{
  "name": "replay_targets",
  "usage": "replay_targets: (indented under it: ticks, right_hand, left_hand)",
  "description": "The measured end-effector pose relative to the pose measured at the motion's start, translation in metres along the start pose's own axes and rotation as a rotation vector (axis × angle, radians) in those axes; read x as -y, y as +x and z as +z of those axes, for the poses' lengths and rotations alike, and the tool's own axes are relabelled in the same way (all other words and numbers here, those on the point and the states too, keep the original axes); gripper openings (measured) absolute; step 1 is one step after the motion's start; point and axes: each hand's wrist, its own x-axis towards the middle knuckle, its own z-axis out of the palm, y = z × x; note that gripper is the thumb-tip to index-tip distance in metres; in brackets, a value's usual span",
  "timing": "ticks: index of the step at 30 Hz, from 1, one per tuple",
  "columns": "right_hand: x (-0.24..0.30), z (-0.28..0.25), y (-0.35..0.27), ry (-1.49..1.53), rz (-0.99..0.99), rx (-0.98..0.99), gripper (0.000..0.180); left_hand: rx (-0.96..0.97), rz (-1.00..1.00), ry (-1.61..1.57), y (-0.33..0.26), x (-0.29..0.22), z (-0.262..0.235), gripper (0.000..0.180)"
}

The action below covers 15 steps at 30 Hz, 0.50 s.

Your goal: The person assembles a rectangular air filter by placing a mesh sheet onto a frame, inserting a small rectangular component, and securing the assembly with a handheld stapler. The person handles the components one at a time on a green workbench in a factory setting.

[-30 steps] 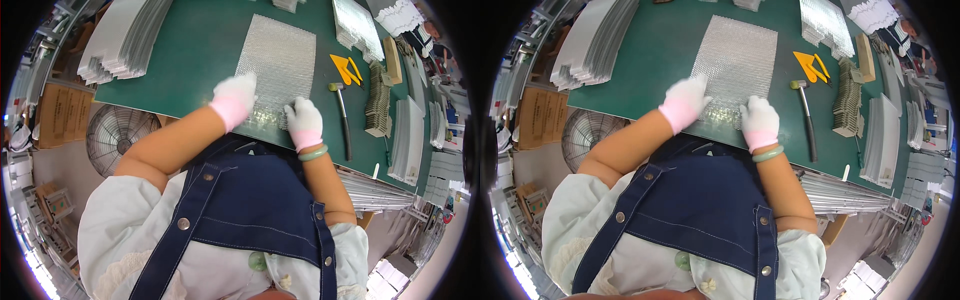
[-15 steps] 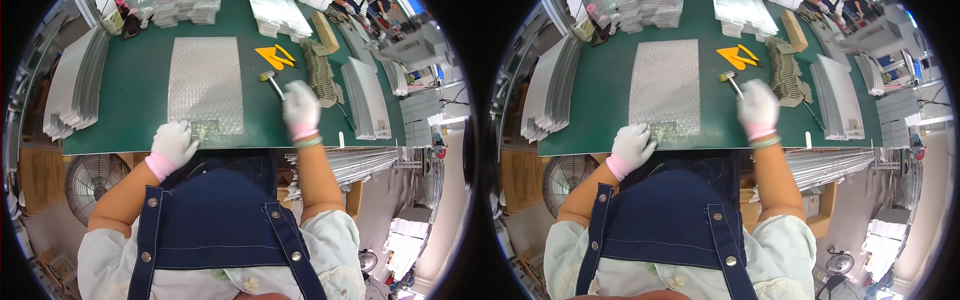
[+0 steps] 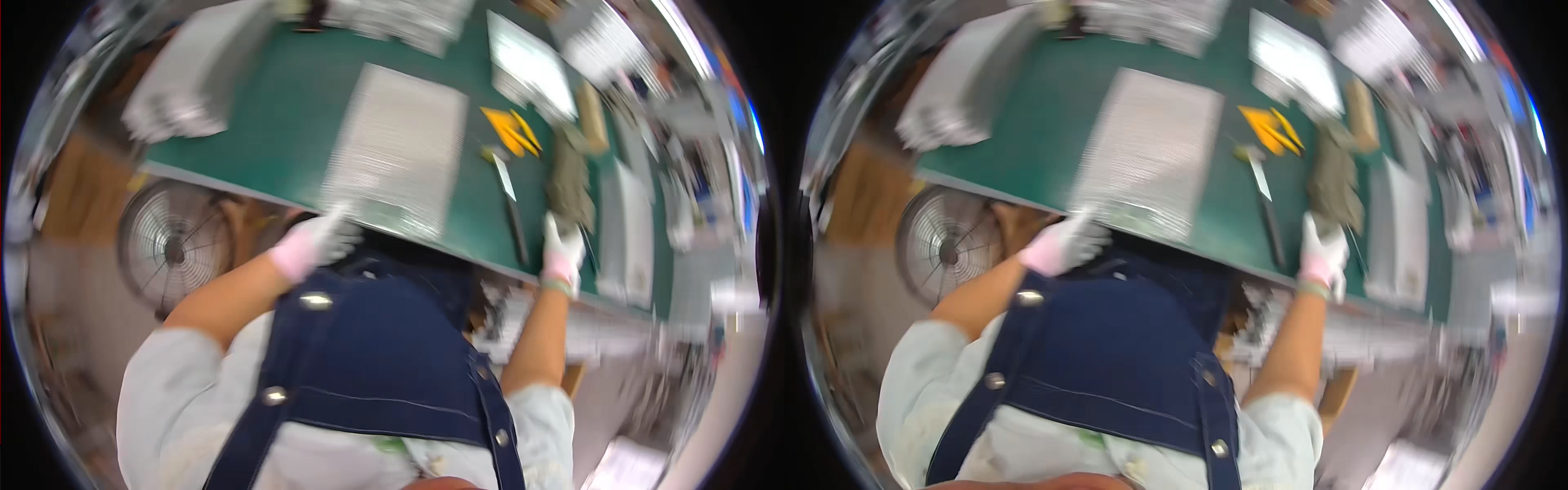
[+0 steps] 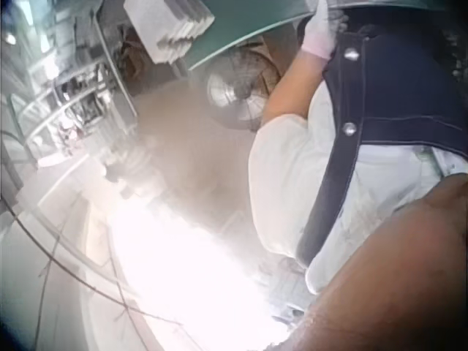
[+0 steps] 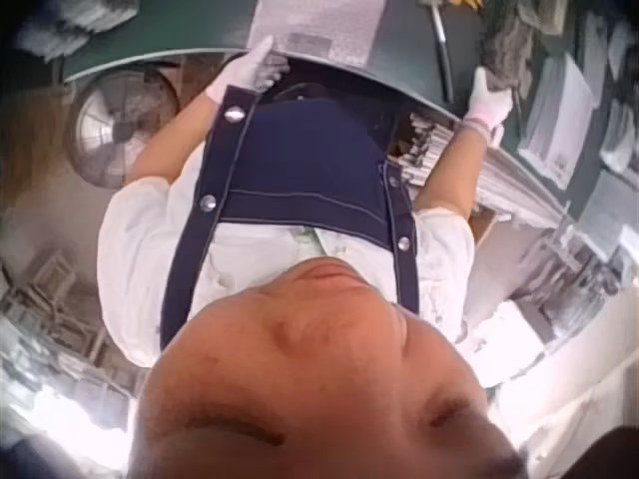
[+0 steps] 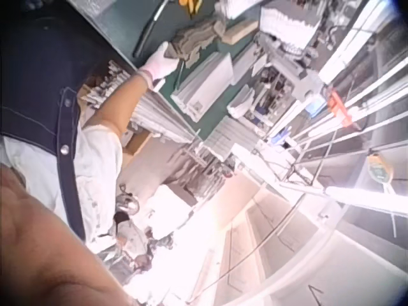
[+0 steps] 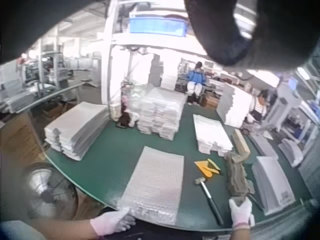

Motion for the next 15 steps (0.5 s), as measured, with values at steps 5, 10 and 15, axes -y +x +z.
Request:
replay_targets:
  ticks: [5,10,15]
  right_hand:
    - [-0.004,-0.026,-0.012,-0.211,-0.114,0.288,0.075]
    - [-0.058,0.026,0.023,-0.434,-0.424,-0.068,0.040]
    - [-0.015,0.000,0.000,-0.257,-0.453,-0.103,0.032]
  left_hand:
    - [-0.116,0.112,0.254,0.043,0.013,0.021,0.048]
    - [-0.189,0.234,0.184,0.057,0.018,0.017,0.045]
    - [-0.108,0.155,0.162,0.031,0.012,0.009,0.062]
